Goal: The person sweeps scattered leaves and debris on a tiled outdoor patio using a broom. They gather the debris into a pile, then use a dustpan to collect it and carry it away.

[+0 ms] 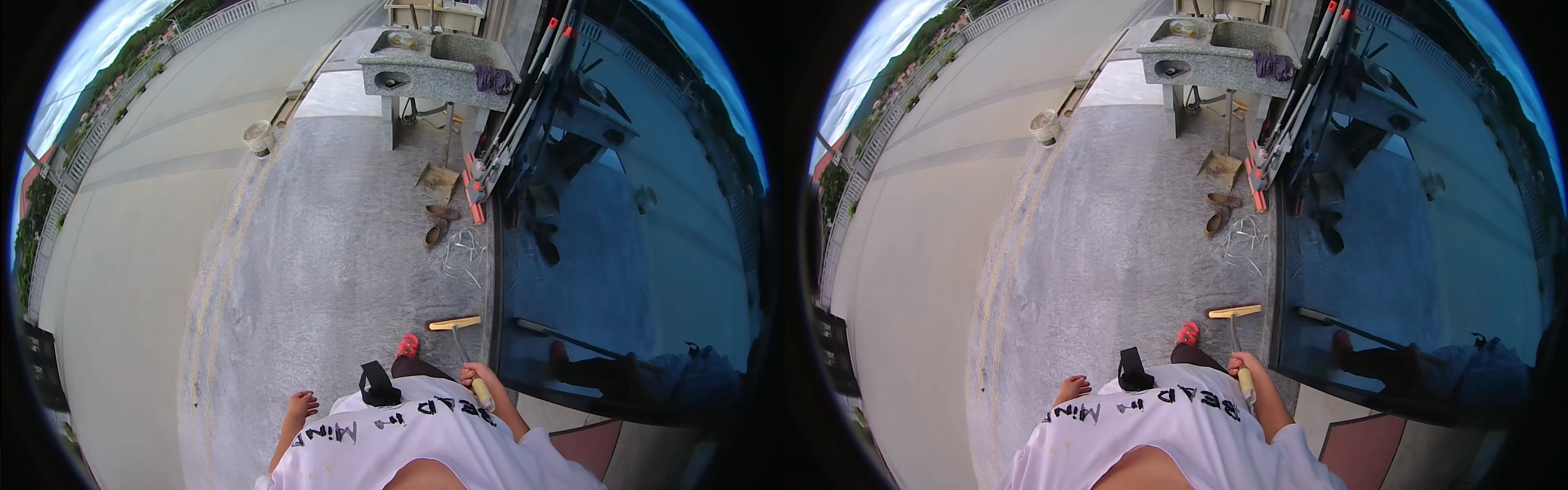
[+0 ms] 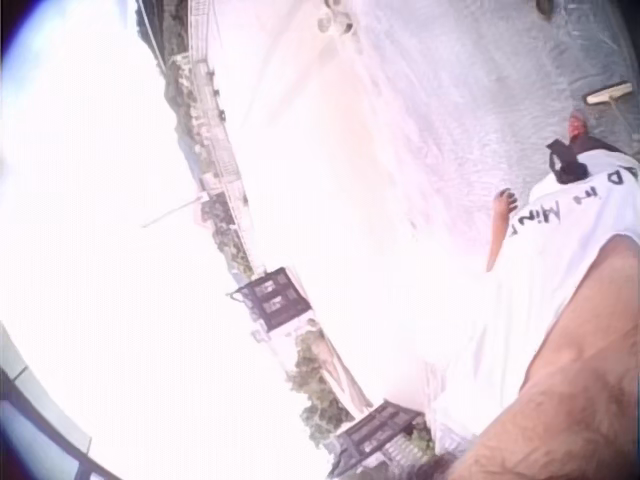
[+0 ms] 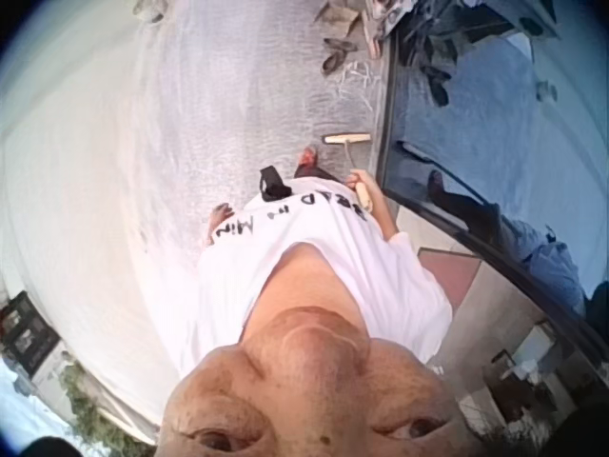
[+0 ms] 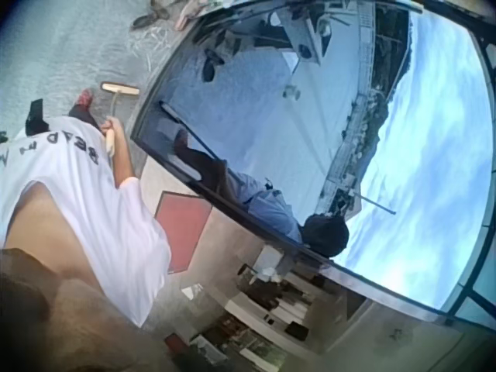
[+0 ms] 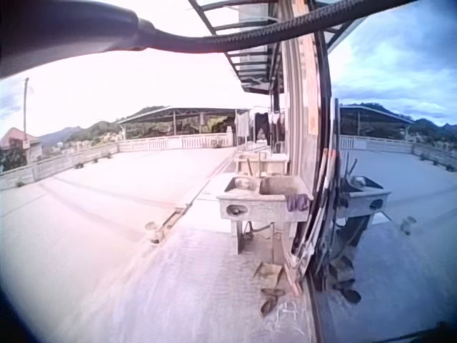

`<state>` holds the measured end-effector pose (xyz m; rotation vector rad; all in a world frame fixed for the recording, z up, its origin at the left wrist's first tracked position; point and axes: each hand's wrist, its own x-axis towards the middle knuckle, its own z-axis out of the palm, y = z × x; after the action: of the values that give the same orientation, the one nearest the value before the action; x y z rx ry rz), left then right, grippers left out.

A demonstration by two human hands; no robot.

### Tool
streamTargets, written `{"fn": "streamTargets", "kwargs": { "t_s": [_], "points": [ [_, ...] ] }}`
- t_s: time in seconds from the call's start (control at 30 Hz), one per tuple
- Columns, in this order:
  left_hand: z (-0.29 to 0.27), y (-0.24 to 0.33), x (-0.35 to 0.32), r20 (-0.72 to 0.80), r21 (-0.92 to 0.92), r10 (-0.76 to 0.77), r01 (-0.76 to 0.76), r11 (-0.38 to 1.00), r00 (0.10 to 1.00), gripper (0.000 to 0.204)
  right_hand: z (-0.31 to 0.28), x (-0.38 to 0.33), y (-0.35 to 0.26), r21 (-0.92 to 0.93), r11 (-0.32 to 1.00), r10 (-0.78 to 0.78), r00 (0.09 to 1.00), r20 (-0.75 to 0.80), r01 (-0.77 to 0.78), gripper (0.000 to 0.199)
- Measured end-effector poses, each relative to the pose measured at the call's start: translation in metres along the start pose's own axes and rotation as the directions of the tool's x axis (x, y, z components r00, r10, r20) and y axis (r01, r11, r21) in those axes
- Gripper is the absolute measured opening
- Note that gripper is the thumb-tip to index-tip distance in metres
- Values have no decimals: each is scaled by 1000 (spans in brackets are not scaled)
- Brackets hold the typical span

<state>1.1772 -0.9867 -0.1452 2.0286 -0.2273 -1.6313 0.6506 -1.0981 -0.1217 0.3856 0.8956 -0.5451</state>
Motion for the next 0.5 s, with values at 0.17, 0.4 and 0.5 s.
{"fn": "streamTargets", "kwargs": {
  "t_s": [0.17,0.4,0.5],
  "points": [
    [-12,23,77,-1,-50,-65,65,997,998,28,61,23,-84,105,994,24,999,-31,-21,25],
    [-36,108,225,-69,278,9,11,961,998,26,136,71,-175,150,988,-22,1000,-19,25,17],
    [42,280,224,-14,209,-140,140,968,990,27,135,84,-198,147,988,-50,998,-28,54,17]
  ]
}}
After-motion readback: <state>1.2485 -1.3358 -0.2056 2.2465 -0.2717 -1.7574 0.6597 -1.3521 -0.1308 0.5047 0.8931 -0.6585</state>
